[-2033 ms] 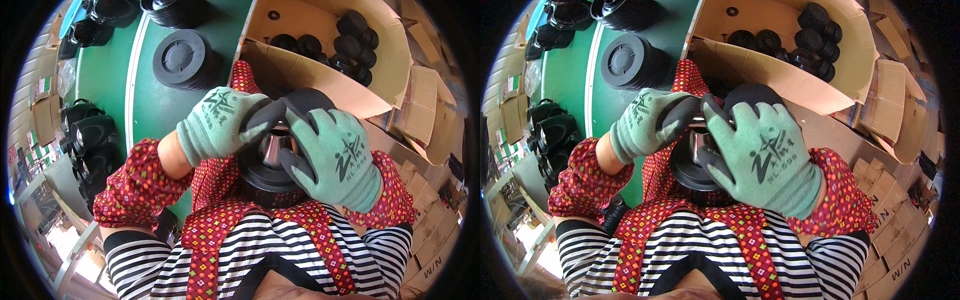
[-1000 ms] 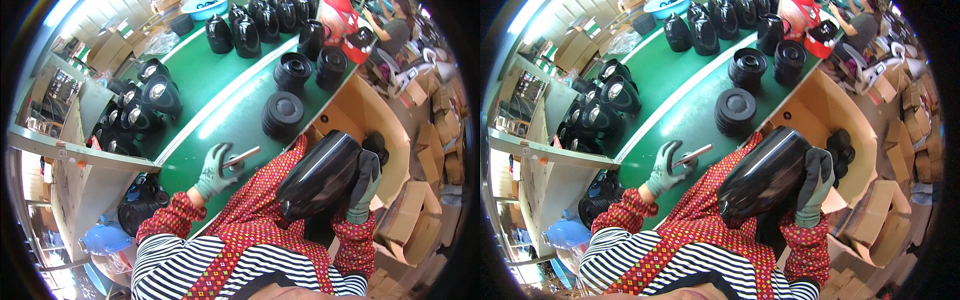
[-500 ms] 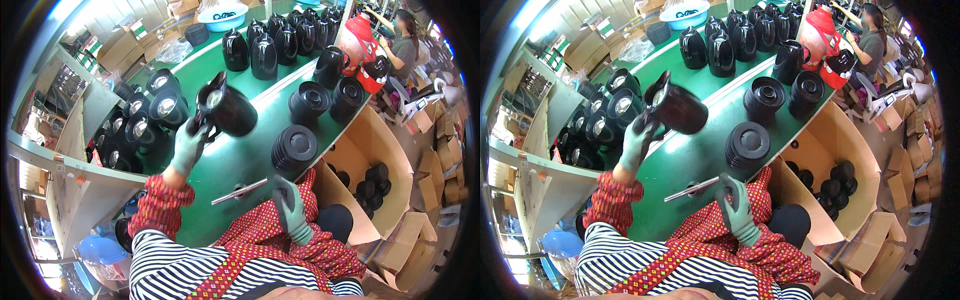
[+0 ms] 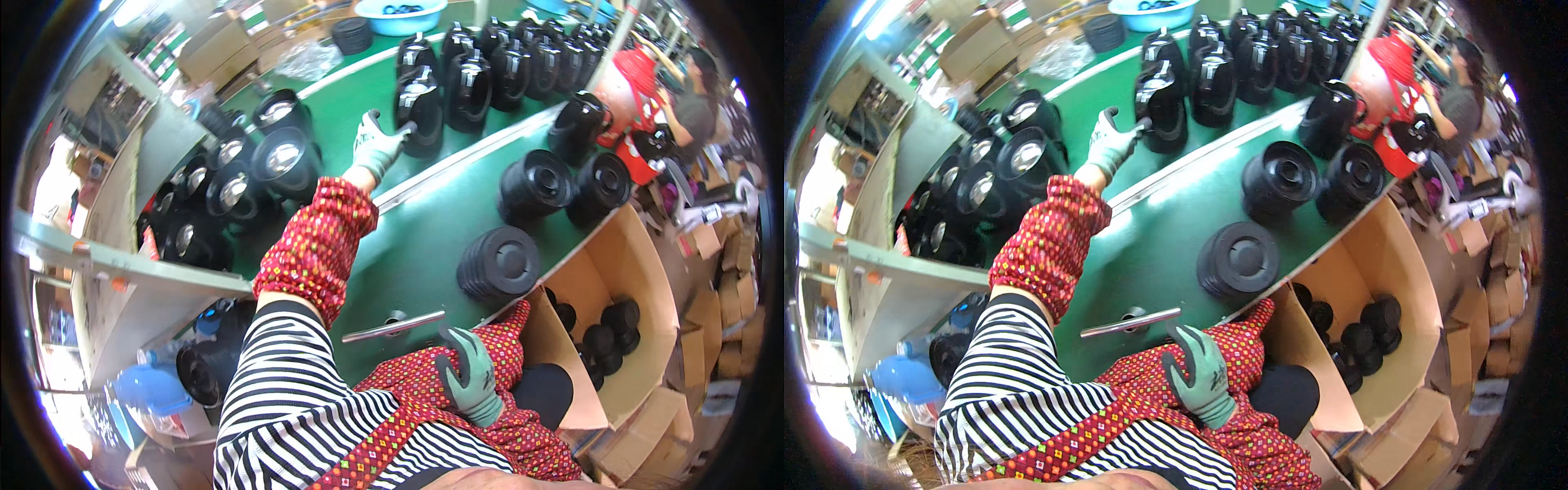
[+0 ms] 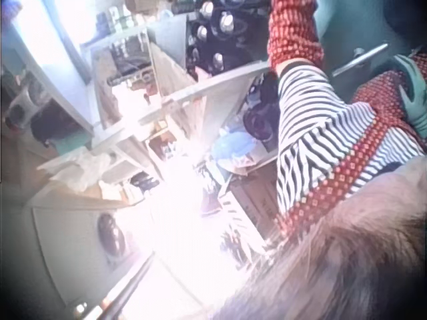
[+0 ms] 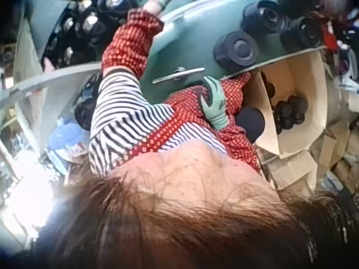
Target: The person assembles black plastic kettles by inserting a metal rod into the base and securing a lid. They repeatedly pick up kettle bodies and lids from a green workbench and a cardboard box, insert the rod, and place the assembled units back on the bench.
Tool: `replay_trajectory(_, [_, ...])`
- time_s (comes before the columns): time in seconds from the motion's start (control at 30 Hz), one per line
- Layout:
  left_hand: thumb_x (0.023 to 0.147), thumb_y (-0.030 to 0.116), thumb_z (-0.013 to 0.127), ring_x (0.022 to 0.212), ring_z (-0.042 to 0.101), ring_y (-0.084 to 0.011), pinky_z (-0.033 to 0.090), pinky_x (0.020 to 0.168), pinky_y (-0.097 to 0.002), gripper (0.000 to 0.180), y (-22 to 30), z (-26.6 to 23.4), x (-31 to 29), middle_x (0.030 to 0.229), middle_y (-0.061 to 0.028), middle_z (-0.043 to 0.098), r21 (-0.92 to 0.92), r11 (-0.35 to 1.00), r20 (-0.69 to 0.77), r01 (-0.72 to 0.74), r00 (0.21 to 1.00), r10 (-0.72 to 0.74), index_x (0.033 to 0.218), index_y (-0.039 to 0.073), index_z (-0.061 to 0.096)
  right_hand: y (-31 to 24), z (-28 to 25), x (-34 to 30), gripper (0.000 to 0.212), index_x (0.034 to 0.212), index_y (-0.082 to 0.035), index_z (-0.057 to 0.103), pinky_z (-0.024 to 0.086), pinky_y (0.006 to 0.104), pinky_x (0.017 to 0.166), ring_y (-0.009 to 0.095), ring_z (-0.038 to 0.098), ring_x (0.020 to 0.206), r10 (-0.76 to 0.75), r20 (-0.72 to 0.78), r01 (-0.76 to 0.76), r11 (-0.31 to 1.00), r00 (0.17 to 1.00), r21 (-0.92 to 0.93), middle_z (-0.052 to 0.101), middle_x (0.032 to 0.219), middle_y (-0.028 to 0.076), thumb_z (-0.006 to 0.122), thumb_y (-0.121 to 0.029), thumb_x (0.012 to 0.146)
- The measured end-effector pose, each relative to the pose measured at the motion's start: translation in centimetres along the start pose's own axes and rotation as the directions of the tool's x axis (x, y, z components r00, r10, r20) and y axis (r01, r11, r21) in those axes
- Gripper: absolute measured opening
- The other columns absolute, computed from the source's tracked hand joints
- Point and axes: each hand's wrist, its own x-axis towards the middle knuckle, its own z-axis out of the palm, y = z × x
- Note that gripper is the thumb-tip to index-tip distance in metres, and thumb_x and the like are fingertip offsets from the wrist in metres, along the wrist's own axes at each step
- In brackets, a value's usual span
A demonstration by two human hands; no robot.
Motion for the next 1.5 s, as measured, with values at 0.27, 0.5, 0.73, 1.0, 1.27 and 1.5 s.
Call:
replay_trajectory(0.27, [0.082,0.042,0.085,0.125,0.061,-0.0436,0.054,0.101,-0.0477,0.088,-9.3,-18.0,-7.0,0.15,-0.0234,0.05,0.439,0.897,-0.114,-0.051,0.987,0.112,0.151,0.006,0.043,-1.0,0.7,0.1,0.046,0.133,0.0,0.064,0.051,0.0466,0.1,0.04,0.065,0.116,-0.02,-0.008,0.02,1.0,1.0,0.018,0.067,0.126,0.021,0.074,-0.018,0.092])
replay_trajectory(0.5, [0.079,0.029,0.086,0.107,0.069,-0.0413,0.056,0.09,-0.0477,0.053,-10.5,-19.4,-8.6,0.117,-0.0193,0.07,0.402,0.886,-0.085,-0.233,0.953,0.289,0.121,0.005,0.063,-2.5,-0.1,1.7,0.052,0.141,0.001,0.058,0.054,0.0381,0.092,0.028,0.066,0.104,-0.046,-0.032,0.049,0.994,0.998,0.102,0.061,0.13,0.02,0.074,-0.008,0.093])
replay_trajectory(0.73, [0.075,0.002,0.083,0.076,0.073,-0.0279,0.057,0.065,-0.0325,0.032,3.8,-23.7,-21.0,0.115,-0.0144,0.073,-0.034,0.742,0.16,-0.669,0.73,0.665,0.104,0.005,0.07,-7.0,-2.7,7.3,0.076,0.156,0.0,0.044,0.048,0.0437,0.11,0.042,0.051,0.138,-0.085,-0.166,0.111,0.981,0.982,0.157,0.047,0.153,0.028,0.079,-0.03,0.095])
replay_trajectory(1.0, [0.075,0.013,0.092,0.094,0.078,-0.0307,0.063,0.078,-0.0357,0.047,10.2,-25.8,-28.9,0.129,-0.0184,0.071,-0.354,0.488,0.271,-0.798,0.411,0.87,0.118,0.01,0.075,-9.8,-6.9,4.3,0.066,0.146,0.004,0.056,0.052,0.0315,0.102,0.015,0.064,0.115,0.25,0.139,-0.281,0.733,0.958,0.619,0.069,0.13,0.009,0.078,-0.035,0.098])
replay_trajectory(1.27, [0.098,0.017,0.073,0.139,0.055,-0.0276,0.048,0.114,-0.0393,0.08,0.5,-21.3,-30.5,0.162,-0.0162,0.044,-0.576,0.686,0.73,0.444,0.657,0.188,0.164,0.002,0.03,-5.2,-9.8,-5.7,0.083,0.156,0.001,0.044,0.052,0.0354,0.105,0.02,0.065,0.121,0.299,0.228,-0.338,0.396,0.927,0.854,0.063,0.143,0.011,0.078,-0.045,0.096])
replay_trajectory(1.5, [0.099,0.029,0.074,0.14,0.054,-0.0263,0.043,0.119,-0.0416,0.079,1.3,-16.9,-34.9,0.157,-0.0172,0.05,-0.671,0.429,0.719,0.605,0.389,0.575,0.161,-0.002,0.035,-7.5,-7.6,-2.0,0.065,0.15,0.0,0.055,0.047,0.0341,0.109,0.017,0.059,0.127,0.22,0.381,-0.438,0.529,0.898,0.727,0.064,0.141,0.009,0.073,-0.039,0.101])
